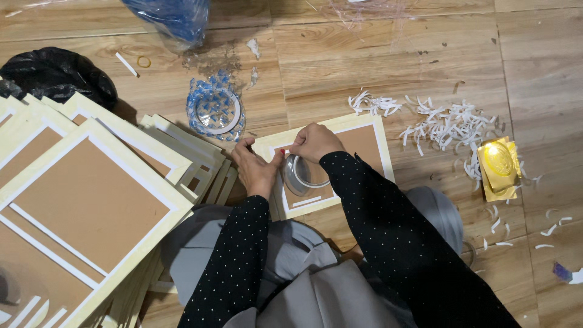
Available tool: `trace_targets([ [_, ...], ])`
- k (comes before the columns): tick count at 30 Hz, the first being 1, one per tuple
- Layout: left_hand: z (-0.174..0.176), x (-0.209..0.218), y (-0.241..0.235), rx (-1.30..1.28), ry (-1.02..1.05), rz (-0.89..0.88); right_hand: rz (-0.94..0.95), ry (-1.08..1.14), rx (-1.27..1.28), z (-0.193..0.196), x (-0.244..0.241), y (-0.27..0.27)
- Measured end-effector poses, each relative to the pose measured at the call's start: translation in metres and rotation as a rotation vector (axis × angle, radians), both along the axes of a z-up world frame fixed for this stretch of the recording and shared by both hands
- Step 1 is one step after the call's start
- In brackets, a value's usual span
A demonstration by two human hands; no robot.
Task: The person sits on the floor and applies white tape to the edges of a wooden frame with a circular cutout. They repeatedly tear off pieces of tape and press them onto the frame's surface.
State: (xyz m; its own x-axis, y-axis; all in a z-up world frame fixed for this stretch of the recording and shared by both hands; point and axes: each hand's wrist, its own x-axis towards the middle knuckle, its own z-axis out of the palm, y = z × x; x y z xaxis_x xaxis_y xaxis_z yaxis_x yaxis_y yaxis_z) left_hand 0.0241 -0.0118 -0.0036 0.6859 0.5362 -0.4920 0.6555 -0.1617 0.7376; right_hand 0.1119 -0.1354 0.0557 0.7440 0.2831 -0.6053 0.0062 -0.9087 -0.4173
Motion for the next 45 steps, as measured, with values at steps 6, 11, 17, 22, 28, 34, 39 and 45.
trace_targets([
  [6,0.01,0.003,0.0,-0.004,0.008,-0.013,0.153,-0.291,-0.286,0.003,-0.009,0.02],
  [11,0.008,0.0,0.001,-0.023,0.005,-0.012,0.083,-0.185,-0.21,0.025,0.016,-0.012],
  [17,0.012,0.001,0.001,-0.044,0.015,-0.003,-0.01,-0.007,0.004,0.003,0.021,-0.037],
  [22,0.012,0.003,0.002,-0.04,0.039,-0.008,-0.131,0.025,0.026,-0.014,0.02,-0.043],
  [28,0.016,0.002,0.003,-0.035,0.041,-0.013,-0.169,0.014,0.015,-0.027,0.02,-0.045],
  [34,0.023,0.002,0.004,-0.074,0.062,-0.008,-0.198,0.016,0.027,-0.031,0.019,-0.046],
  [39,0.019,0.002,0.003,-0.064,0.053,-0.005,-0.198,-0.002,-0.008,-0.027,0.017,-0.043],
  [45,0.02,0.002,0.003,-0.052,0.04,-0.007,-0.211,-0.015,-0.042,-0.015,0.014,-0.036],
])
